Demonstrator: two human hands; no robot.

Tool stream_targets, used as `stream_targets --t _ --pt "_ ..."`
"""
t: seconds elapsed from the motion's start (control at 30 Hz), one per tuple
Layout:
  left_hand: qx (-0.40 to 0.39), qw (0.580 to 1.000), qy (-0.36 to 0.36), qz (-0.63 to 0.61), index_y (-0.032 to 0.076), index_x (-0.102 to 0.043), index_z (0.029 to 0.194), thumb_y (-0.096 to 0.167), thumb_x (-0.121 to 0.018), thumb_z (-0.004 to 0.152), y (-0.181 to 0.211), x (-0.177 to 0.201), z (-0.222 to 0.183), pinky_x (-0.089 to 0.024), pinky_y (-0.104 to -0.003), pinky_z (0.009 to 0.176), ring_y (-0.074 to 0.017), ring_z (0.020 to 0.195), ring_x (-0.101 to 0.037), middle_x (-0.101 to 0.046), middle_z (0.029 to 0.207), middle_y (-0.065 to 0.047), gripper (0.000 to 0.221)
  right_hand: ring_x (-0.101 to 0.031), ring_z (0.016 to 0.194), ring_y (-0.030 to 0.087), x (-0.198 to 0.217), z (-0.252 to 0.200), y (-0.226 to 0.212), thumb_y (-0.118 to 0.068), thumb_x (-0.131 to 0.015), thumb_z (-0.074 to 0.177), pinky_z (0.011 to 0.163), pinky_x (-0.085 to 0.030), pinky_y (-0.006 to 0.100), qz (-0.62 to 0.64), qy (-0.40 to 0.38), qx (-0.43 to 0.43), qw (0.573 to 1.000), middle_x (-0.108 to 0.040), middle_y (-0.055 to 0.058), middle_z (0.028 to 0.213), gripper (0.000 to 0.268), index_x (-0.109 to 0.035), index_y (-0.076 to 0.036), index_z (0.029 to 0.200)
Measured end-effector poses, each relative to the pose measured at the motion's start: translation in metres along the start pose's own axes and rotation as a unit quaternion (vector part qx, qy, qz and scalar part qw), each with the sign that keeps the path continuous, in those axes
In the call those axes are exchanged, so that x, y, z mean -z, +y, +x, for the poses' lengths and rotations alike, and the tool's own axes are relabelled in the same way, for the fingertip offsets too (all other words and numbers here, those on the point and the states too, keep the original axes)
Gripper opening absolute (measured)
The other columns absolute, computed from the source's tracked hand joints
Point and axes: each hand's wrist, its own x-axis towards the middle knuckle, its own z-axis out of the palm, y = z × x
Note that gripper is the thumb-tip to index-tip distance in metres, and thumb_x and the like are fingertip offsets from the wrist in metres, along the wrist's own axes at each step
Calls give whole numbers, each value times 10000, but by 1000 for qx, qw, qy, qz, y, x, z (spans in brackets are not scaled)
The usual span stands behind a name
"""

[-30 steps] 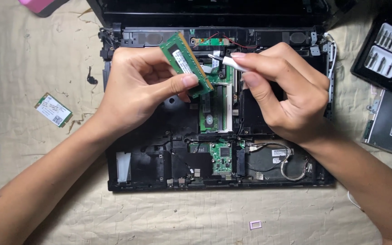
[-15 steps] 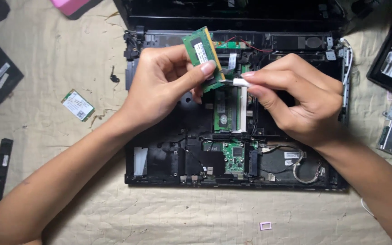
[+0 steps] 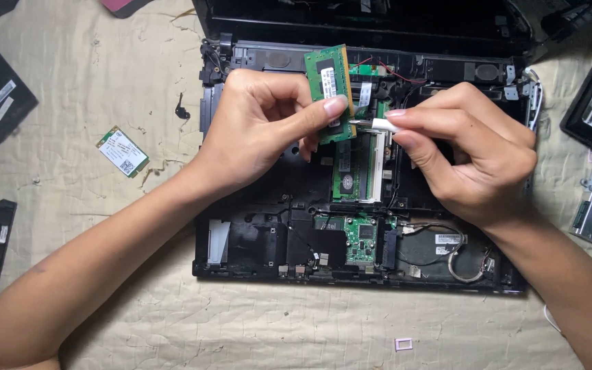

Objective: A person is attempting to install a RAM module and reconnect a small ribbon cable on a laptop motherboard using a plastic tool.

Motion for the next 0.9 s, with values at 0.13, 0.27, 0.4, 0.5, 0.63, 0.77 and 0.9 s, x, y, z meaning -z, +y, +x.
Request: stream_targets --t 0.13,0.27,0.4,0.5,0.63,0.77,0.9 --pt "3 1000 -18 24 80 -598 719 222 -685 1010 1 2 0 -462 -156 515 -59 526 -611 -629 610 -16 334 -666 863 355 -1 0 0 80 -690 1038 770 -517 375 2 6 -1 1000 -687 302 976 111 -704 180 1085" --pt "2 998 -40 49 103 -583 708 237 -680 1017 1 1 -1 -378 -173 510 -29 529 -526 -599 585 3 351 -662 856 355 0 1 -1 83 -686 1044 759 -512 371 1 7 -1 1000 -691 311 980 112 -705 182 1093" --pt "9 997 -48 62 115 -568 689 247 -681 1019 3 0 -2 -352 -167 500 -13 528 -514 -596 576 9 373 -668 852 359 0 3 -1 88 -692 1036 752 -518 374 -2 14 8 1000 -700 310 975 106 -704 186 1075" --pt "6 997 -51 65 103 -596 707 238 -682 1019 5 0 -2 -353 -170 495 -14 519 -505 -599 565 5 351 -665 841 355 0 4 -1 78 -689 1032 740 -512 372 1 22 6 1000 -702 303 967 111 -703 183 1065" --pt "6 996 -57 62 90 -581 696 187 -702 1013 4 -1 -2 -416 -152 510 -24 533 -548 -603 593 1 353 -633 774 269 -1 2 3 69 -680 1044 690 -494 301 44 36 -59 997 -678 258 936 85 -694 149 1068" --pt "-19 992 -72 105 90 -543 710 191 -618 1061 5 -2 -5 -411 -171 533 -25 557 -514 -572 613 17 373 -586 587 167 -3 2 9 28 -632 1096 565 -466 239 127 38 -193 972 -630 139 745 96 -673 106 1059" --pt "-46 991 -65 109 64 -545 771 180 -586 1075 5 -6 -4 -473 -180 551 -60 571 -571 -546 672 3 327 -556 551 144 0 4 13 8 -653 1096 523 -436 221 144 29 -218 965 -609 119 714 101 -668 92 1042"
